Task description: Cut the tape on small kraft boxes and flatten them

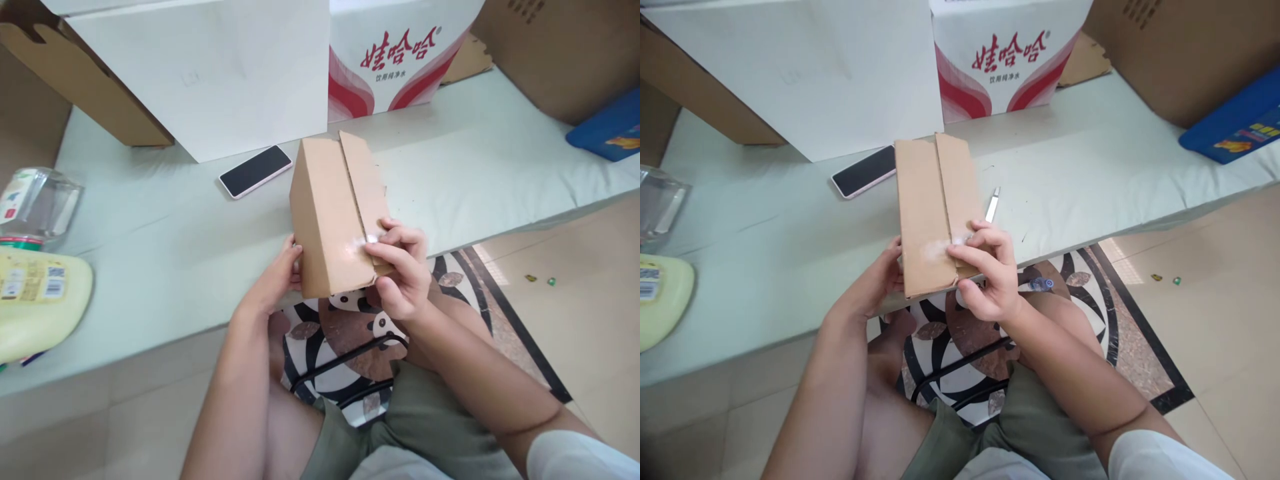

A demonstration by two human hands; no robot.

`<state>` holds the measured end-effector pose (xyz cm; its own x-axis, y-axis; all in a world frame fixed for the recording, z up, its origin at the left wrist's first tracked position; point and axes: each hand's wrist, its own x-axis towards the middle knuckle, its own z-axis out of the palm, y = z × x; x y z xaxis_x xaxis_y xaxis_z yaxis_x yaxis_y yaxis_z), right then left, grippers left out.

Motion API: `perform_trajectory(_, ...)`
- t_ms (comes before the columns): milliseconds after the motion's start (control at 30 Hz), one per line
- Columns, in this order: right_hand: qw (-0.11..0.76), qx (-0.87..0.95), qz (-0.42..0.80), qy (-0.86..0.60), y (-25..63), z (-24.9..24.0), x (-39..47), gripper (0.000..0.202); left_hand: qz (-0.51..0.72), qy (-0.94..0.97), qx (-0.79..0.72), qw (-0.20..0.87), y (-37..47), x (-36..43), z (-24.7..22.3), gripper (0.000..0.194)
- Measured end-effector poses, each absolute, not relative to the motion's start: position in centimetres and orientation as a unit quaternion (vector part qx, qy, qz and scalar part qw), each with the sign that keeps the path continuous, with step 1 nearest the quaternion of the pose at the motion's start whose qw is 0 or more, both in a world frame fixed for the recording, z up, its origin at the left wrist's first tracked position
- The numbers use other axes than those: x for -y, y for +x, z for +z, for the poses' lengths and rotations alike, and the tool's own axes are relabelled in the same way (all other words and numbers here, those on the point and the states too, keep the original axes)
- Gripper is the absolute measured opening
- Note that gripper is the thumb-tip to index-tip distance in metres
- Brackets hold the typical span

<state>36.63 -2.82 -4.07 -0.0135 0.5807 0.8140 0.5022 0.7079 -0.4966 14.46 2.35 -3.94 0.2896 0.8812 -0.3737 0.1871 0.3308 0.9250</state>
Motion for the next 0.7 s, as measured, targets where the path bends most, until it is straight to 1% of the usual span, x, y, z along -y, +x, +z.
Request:
perform_trajectory(67,0.580,0.724,0.031,-0.371,36.7,-4.1,2.7,0.043,0.241,0.511,-0.566,0.600,14.1,-2.6,-4.2,0.052)
perform_trajectory(100,0.575,0.731,0.029,-0.366,36.6,-4.1,2.7,0.045,0.258,0.527,-0.589,0.555,13.8,-2.8,-4.3,0.049)
perform_trajectory(167,0.566,0.746,0.025,-0.349,36.3,-4.1,2.5,0.048,0.368,0.586,-0.595,0.410,13.2,-3.0,-4.5,0.050)
perform_trajectory(200,0.560,0.756,0.024,-0.338,36.1,-4.0,2.4,0.048,0.438,0.608,-0.567,0.341,12.9,-3.1,-4.4,0.051)
perform_trajectory(267,0.547,0.777,0.026,-0.312,35.7,-3.9,2.3,0.045,0.557,0.644,-0.462,0.249,12.4,-3.3,-4.0,0.051)
perform_trajectory(300,0.539,0.787,0.029,-0.299,35.5,-3.8,2.3,0.043,0.590,0.664,-0.406,0.218,12.2,-3.4,-3.7,0.048)
perform_trajectory(333,0.531,0.796,0.033,-0.290,35.4,-3.7,2.4,0.041,0.601,0.687,-0.361,0.194,12.1,-3.5,-3.3,0.045)
perform_trajectory(400,0.520,0.806,0.038,-0.281,35.1,-3.6,2.5,0.040,0.574,0.735,-0.323,0.162,11.8,-3.7,-2.6,0.042)
perform_trajectory(467,0.518,0.804,0.036,-0.288,34.8,-3.7,2.7,0.041,0.530,0.769,-0.324,0.151,11.8,-3.8,-2.4,0.041)
perform_trajectory(533,0.524,0.795,0.024,-0.305,34.4,-3.8,3.0,0.042,0.513,0.780,-0.322,0.157,11.9,-3.9,-2.8,0.042)
perform_trajectory(700,0.529,0.769,-0.026,-0.358,33.5,-4.1,3.5,0.035,0.541,0.757,-0.344,0.123,12.8,-3.6,-4.1,0.044)
